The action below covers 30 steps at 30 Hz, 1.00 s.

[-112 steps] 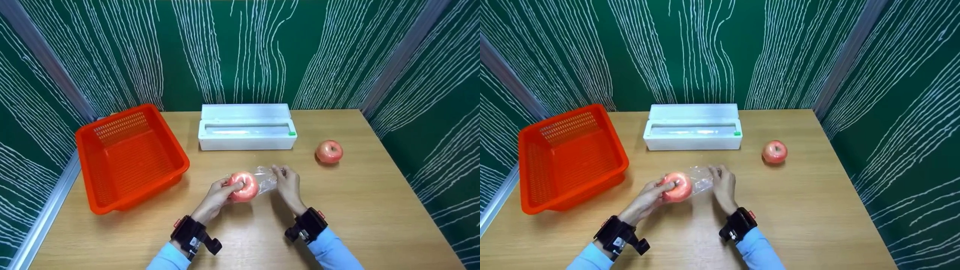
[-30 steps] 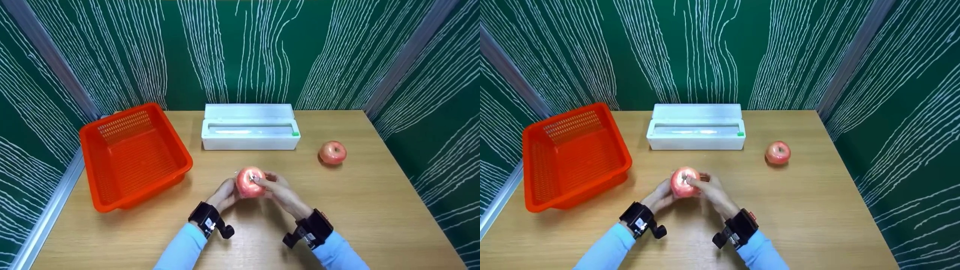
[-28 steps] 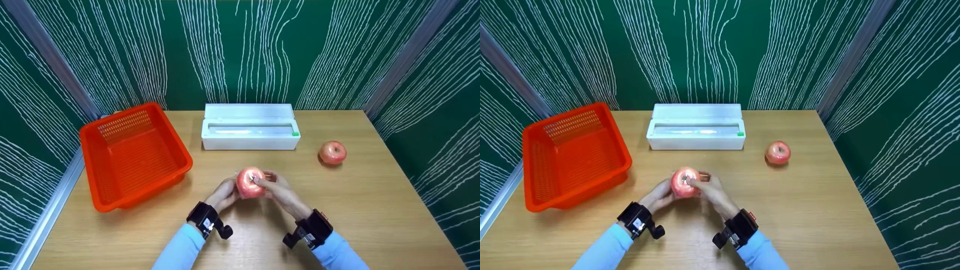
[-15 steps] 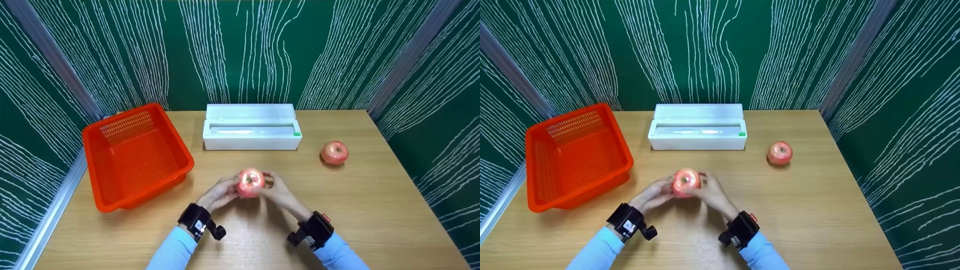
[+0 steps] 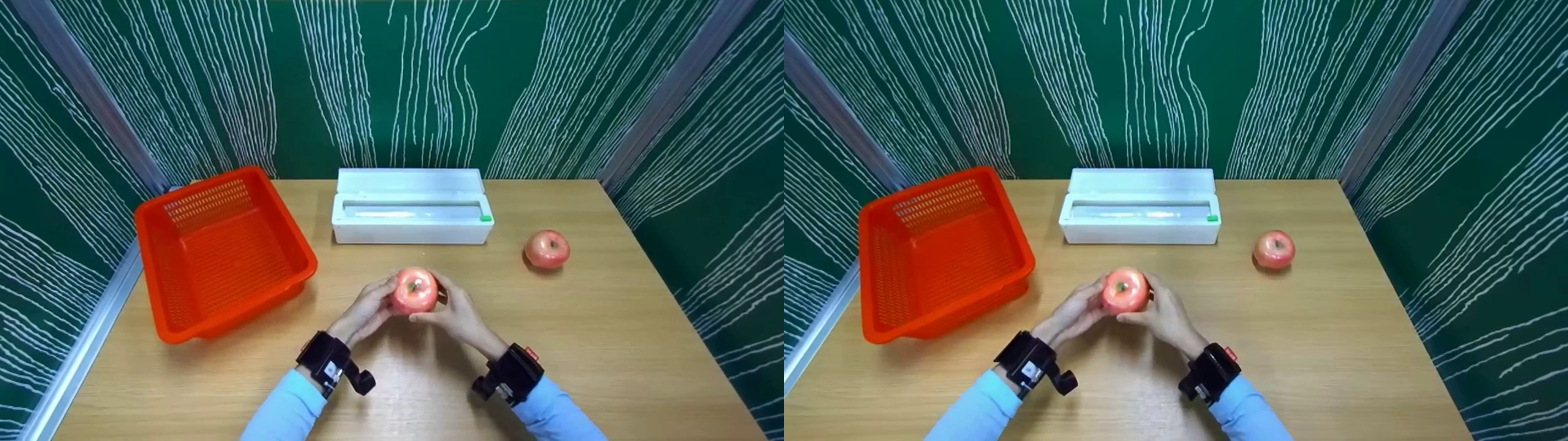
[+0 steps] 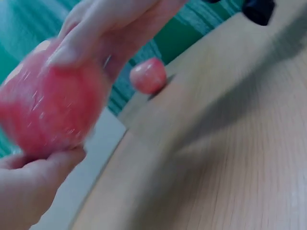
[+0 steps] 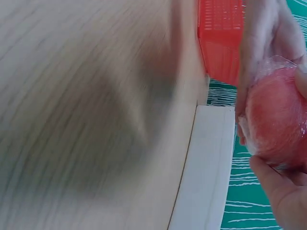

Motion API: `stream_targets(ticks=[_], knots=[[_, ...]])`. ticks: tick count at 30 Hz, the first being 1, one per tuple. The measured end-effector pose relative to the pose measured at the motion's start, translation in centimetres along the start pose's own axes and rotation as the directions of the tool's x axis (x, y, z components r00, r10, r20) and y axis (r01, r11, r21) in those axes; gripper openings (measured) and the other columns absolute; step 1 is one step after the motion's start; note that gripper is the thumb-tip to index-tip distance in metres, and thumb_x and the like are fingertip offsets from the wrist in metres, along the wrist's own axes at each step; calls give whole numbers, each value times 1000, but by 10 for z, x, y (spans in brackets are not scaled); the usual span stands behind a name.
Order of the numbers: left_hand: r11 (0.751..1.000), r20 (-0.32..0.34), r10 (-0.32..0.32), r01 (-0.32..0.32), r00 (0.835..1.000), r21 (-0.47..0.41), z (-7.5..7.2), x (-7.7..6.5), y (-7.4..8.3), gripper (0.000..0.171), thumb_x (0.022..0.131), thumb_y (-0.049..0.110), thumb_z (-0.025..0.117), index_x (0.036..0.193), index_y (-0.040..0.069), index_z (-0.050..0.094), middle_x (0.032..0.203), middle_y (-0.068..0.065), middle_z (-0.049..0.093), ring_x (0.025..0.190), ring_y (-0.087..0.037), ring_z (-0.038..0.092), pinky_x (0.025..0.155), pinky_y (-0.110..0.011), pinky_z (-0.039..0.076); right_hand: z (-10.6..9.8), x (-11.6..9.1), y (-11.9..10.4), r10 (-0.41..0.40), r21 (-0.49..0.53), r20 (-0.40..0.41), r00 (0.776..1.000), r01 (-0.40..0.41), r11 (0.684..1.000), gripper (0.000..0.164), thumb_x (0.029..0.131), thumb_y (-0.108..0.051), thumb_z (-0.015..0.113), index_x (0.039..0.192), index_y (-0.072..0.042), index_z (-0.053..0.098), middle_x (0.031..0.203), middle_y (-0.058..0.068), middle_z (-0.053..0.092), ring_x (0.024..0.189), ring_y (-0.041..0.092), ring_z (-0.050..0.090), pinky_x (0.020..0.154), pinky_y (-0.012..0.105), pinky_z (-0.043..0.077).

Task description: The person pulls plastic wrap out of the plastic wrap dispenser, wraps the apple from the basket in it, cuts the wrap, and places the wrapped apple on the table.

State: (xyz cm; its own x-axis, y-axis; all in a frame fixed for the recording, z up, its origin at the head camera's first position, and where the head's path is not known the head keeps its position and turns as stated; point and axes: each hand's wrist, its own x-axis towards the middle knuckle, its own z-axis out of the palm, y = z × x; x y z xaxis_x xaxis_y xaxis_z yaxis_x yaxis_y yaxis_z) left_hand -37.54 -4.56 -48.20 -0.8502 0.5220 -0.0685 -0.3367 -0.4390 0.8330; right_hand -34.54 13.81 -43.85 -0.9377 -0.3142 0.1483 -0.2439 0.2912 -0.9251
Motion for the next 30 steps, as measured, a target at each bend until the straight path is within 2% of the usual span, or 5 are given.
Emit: stream_targets(ticks=[5,14,17,22,30], knots=[[997,65,48,-44,997,-60,3,0,-1,78,82,27,63,138,-8,20,142,-17,30,117,-13,46,102,-23,37,-1,2,-1,0,11,-48,999,1,1000,82,65,-3,77,133,9,33,130,27,46,116,37,48,93,38,46],[995,20,55,-53,998,-83,0,-3,-9,78,82,16,62,139,-10,16,138,-17,37,108,-12,53,95,-21,43,-1,5,21,68,152,-14,998,-65,986,94,65,-6,78,138,8,21,138,29,33,125,40,37,102,45,37],[996,35,55,-52,998,-66,-1,-5,-9,80,81,17,63,139,-10,14,140,-20,32,107,-12,52,95,-20,43,-6,6,36,119,396,101,988,-150,906,96,72,-9,73,141,5,9,143,28,21,128,35,33,105,38,34],[998,45,36,-33,998,-56,-2,-9,-9,74,85,9,57,139,-10,12,144,-24,23,108,-11,52,96,-20,42,-13,6,46,135,689,274,952,-292,663,82,81,-12,65,139,10,10,132,19,39,114,21,49,97,27,43],[999,39,37,-36,999,-34,-2,-9,-11,76,83,14,60,139,-11,14,143,-25,25,107,-11,54,97,-21,42,-14,6,47,149,711,303,941,-327,623,66,85,-4,57,134,12,17,112,5,53,99,13,56,88,22,47]])
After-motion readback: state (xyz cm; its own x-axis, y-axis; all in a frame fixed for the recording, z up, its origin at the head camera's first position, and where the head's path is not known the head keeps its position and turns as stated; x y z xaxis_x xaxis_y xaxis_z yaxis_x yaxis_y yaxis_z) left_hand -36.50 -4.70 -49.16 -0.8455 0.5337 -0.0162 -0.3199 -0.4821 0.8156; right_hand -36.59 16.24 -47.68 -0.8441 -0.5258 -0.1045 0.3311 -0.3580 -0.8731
